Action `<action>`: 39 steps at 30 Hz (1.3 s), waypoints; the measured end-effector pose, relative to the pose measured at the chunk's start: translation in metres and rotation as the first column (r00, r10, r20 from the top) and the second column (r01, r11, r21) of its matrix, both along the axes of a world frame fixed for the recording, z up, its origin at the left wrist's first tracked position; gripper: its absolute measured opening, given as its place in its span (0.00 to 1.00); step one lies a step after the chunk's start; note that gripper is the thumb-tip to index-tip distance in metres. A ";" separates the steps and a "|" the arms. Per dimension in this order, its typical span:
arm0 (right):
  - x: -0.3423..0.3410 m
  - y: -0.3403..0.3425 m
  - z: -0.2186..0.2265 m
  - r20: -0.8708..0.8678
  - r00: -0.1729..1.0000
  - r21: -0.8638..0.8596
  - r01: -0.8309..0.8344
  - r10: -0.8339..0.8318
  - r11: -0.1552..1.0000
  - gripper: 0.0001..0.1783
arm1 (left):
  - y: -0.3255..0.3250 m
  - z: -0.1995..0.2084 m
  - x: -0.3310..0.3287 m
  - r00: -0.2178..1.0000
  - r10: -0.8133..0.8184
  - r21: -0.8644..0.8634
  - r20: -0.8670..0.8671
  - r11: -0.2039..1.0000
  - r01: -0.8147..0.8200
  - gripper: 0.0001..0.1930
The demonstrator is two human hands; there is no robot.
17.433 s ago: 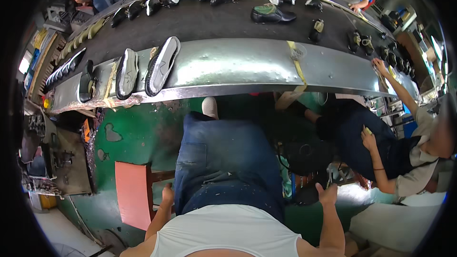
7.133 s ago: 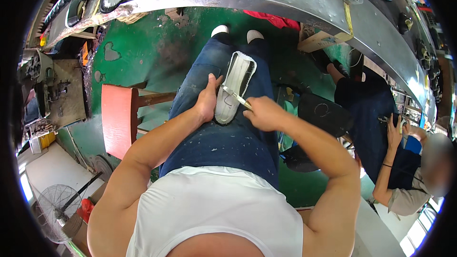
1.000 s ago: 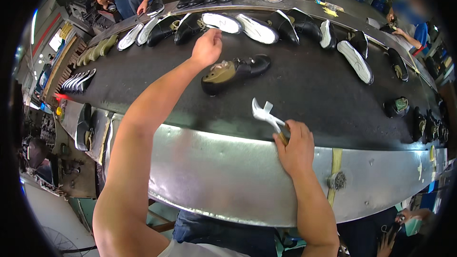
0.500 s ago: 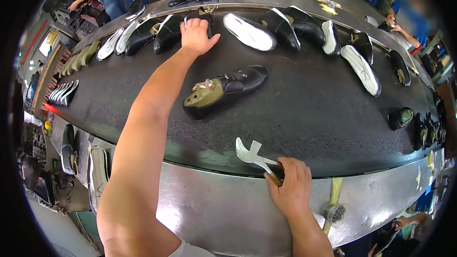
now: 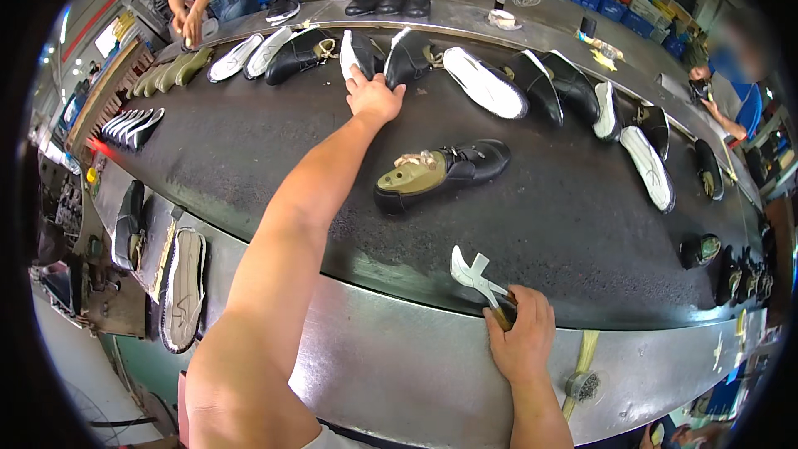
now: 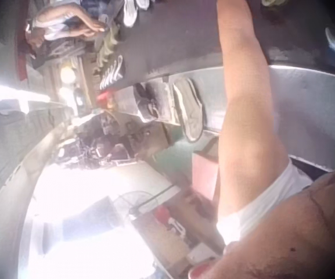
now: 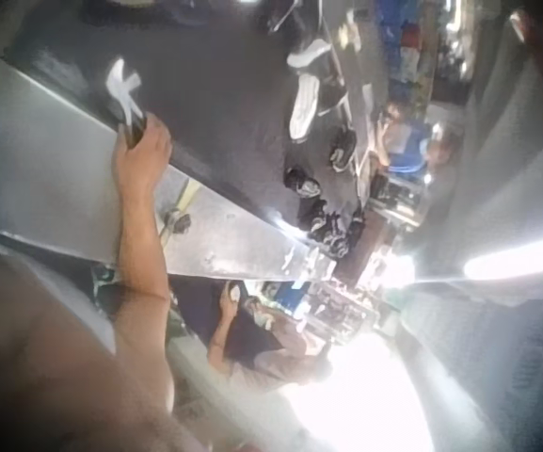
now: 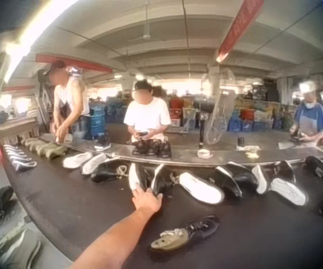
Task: Using pliers to pull and secure the shoe upper material over the last on a production line.
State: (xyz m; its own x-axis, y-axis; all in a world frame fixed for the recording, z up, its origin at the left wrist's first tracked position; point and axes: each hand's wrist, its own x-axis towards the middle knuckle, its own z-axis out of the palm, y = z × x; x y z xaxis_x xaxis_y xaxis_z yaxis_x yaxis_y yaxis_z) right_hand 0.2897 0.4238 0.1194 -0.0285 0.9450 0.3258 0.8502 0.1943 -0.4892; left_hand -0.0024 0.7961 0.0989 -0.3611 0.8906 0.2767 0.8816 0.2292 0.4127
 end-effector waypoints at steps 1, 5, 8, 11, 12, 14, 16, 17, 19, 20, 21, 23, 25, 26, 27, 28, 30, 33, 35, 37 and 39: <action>0.001 -0.001 0.000 0.010 1.000 0.005 0.004 -0.004 1.000 0.28 | -0.001 0.003 0.010 1.000 0.010 -0.037 0.014 0.999 -0.009 0.32; -0.001 -0.002 -0.001 0.003 1.000 -0.001 -0.011 0.011 1.000 0.28 | -0.008 0.019 0.019 0.996 0.025 -0.074 0.085 0.997 -0.018 0.31; -0.003 -0.003 -0.001 -0.014 1.000 -0.010 -0.007 0.007 1.000 0.27 | 0.000 0.010 0.009 0.999 0.039 -0.047 0.035 0.998 -0.038 0.33; -0.007 -0.003 0.002 -0.021 1.000 -0.011 -0.019 0.019 1.000 0.27 | -0.002 0.009 -0.016 0.998 0.004 0.006 0.070 1.000 -0.004 0.33; -0.007 -0.003 0.003 -0.016 1.000 -0.010 -0.009 0.009 1.000 0.27 | -0.009 0.009 -0.025 0.997 -0.031 0.006 0.064 1.000 0.031 0.32; -0.007 -0.002 0.004 -0.007 1.000 -0.011 0.009 -0.009 1.000 0.27 | -0.035 0.015 -0.041 0.997 -0.061 -0.026 0.040 0.998 0.062 0.32; -0.008 -0.001 0.002 -0.027 1.000 -0.013 -0.004 0.003 1.000 0.27 | -0.075 0.025 -0.062 0.996 -0.087 -0.047 0.008 0.995 0.087 0.30; -0.008 -0.001 0.002 -0.029 1.000 -0.016 -0.003 0.003 1.000 0.26 | -0.103 0.036 -0.070 0.997 -0.081 -0.045 0.001 0.996 0.081 0.30; -0.011 -0.003 0.003 -0.052 0.998 -0.021 -0.025 0.024 0.999 0.25 | -0.175 0.066 -0.094 0.990 -0.139 -0.128 -0.002 0.982 0.137 0.29; -0.011 -0.002 0.003 -0.048 0.999 -0.004 -0.021 0.021 1.000 0.25 | -0.215 0.083 -0.100 0.989 -0.146 -0.129 -0.017 0.981 0.143 0.29; -0.012 -0.002 0.003 -0.043 0.999 0.012 -0.018 0.019 1.000 0.25 | -0.256 0.097 -0.107 0.988 -0.153 -0.130 -0.031 0.980 0.147 0.28; -0.012 -0.004 0.003 -0.023 0.999 0.057 -0.026 0.028 0.998 0.25 | -0.333 0.109 -0.124 0.987 -0.146 -0.089 -0.063 0.986 0.140 0.27; -0.012 -0.003 -0.003 -0.023 0.999 0.114 -0.046 0.049 0.992 0.25 | -0.409 0.112 -0.140 0.981 -0.192 -0.078 -0.014 0.979 0.190 0.29; -0.012 -0.002 -0.007 -0.029 0.998 0.179 -0.046 0.052 0.983 0.24 | -0.444 0.112 -0.143 0.980 -0.200 -0.055 0.009 0.978 0.201 0.29; -0.010 -0.001 -0.017 -0.036 0.998 0.202 -0.044 0.052 0.978 0.24 | -0.468 0.103 -0.143 0.977 -0.209 -0.072 0.044 0.975 0.212 0.28; -0.011 -0.005 -0.013 -0.020 0.999 0.220 -0.045 0.051 0.975 0.24 | -0.494 0.093 -0.146 0.983 -0.173 -0.004 0.060 0.985 0.173 0.27; -0.016 -0.020 -0.002 0.014 0.999 0.254 -0.037 0.034 0.967 0.23 | -0.537 0.078 -0.146 0.981 -0.182 0.069 0.072 0.982 0.177 0.26; -0.019 -0.063 0.010 0.068 0.990 0.412 -0.139 0.122 0.900 0.23 | -0.578 0.059 -0.159 0.967 -0.250 0.155 0.043 0.958 0.240 0.26; -0.020 -0.123 0.015 0.071 0.991 0.395 -0.136 0.117 0.909 0.22 | -0.581 0.067 -0.182 0.938 -0.165 0.345 -0.304 0.899 0.270 0.28; -0.019 -0.188 0.010 0.017 0.978 0.339 -0.199 0.206 0.919 0.23 | -0.570 0.068 -0.226 0.902 0.142 0.409 -0.407 0.912 0.041 0.33; -0.019 -0.262 0.008 -0.082 0.972 0.128 -0.208 0.219 0.970 0.23 | -0.543 0.052 -0.277 0.937 0.217 0.346 -0.274 0.931 -0.114 0.35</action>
